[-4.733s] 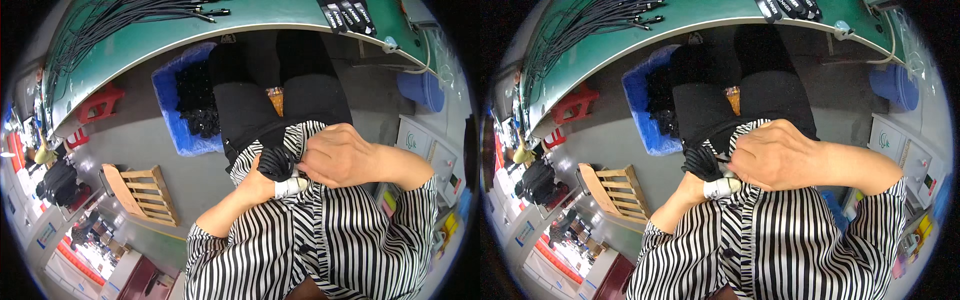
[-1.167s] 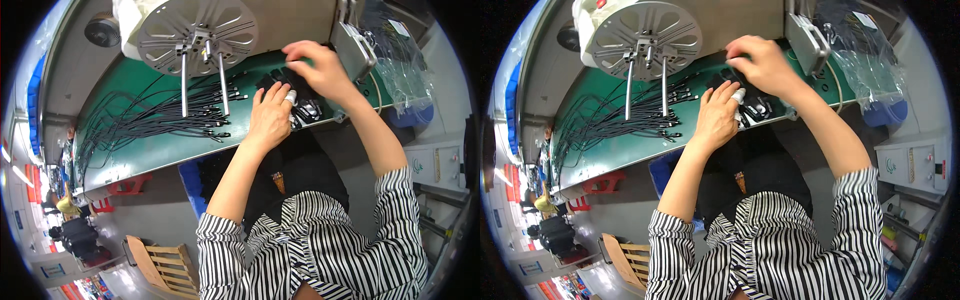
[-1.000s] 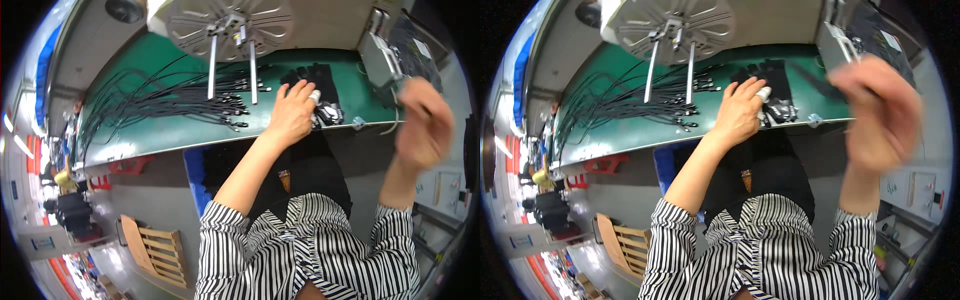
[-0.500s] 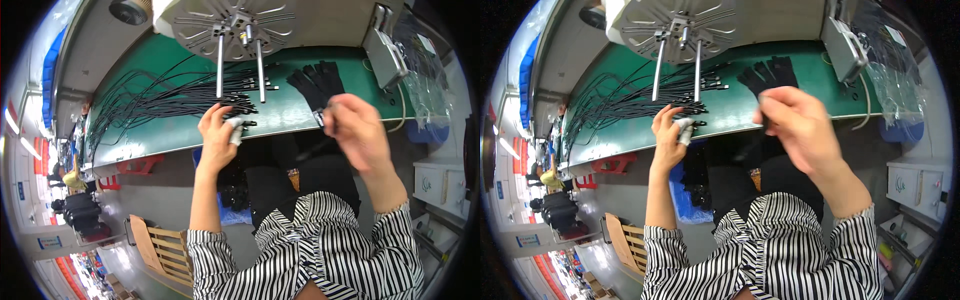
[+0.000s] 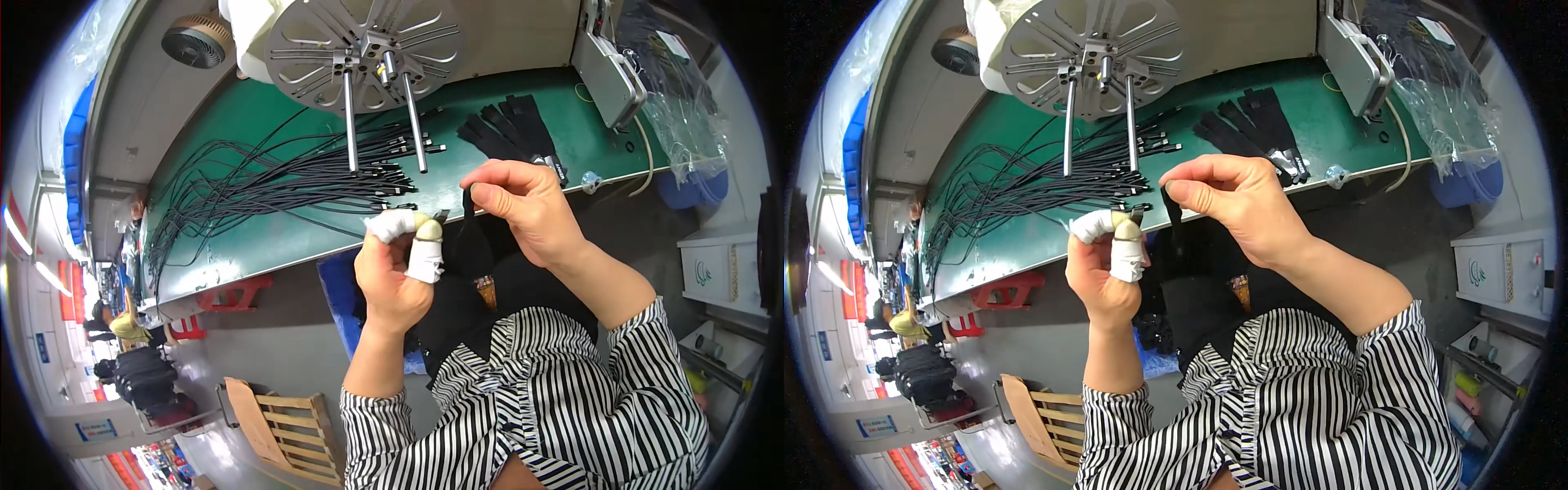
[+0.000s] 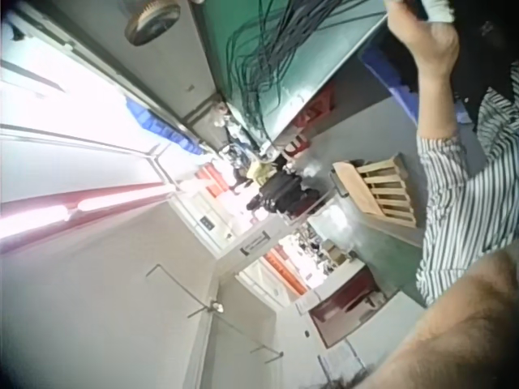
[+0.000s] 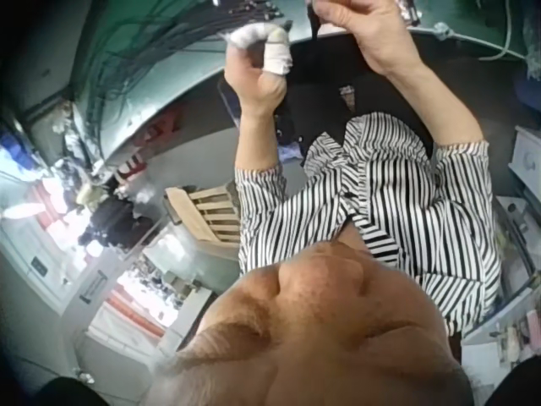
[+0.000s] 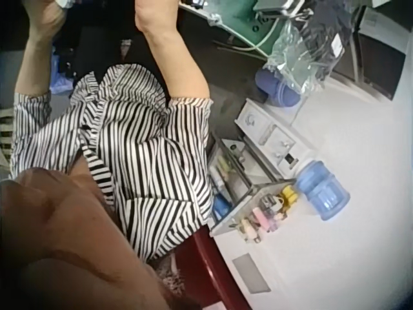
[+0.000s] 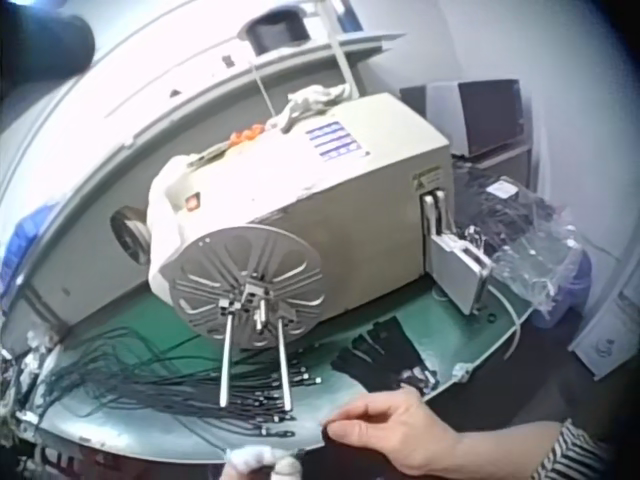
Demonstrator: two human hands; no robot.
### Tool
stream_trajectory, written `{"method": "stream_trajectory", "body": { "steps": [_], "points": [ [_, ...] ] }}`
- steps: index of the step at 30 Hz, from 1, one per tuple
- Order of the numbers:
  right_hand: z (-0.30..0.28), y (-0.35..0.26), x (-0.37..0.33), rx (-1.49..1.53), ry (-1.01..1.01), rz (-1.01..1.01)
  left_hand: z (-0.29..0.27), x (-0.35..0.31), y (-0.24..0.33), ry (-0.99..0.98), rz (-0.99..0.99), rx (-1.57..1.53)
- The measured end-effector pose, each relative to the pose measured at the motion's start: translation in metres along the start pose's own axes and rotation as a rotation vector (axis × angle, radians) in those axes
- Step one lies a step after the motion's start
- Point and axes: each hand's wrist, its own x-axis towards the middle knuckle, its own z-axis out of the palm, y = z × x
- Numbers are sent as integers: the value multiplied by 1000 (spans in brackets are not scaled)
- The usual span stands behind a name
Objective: Winding electrical cables using a workstation machine and then manually bundling them.
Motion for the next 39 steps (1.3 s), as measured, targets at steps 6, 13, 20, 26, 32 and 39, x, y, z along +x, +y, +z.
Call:
{"method": "stream_trajectory", "body": {
  "steps": [6,13,20,26,32,39],
  "points": [
    [6,2,-2,-220,-80,-204,0,0,-4,-43,20,-9],
    [5,0,-3,-293,-48,-263,-2,0,0,-9,-21,-72],
    [3,3,-3,-358,-83,-234,-5,0,-9,-83,7,25],
    [4,0,-2,-339,-70,-207,-4,1,-7,29,57,-17],
    [4,2,-2,-381,-94,-166,-9,3,-11,-91,53,31],
    [4,5,-1,-341,-141,-59,-9,2,-12,-144,60,102]
  ]
}}
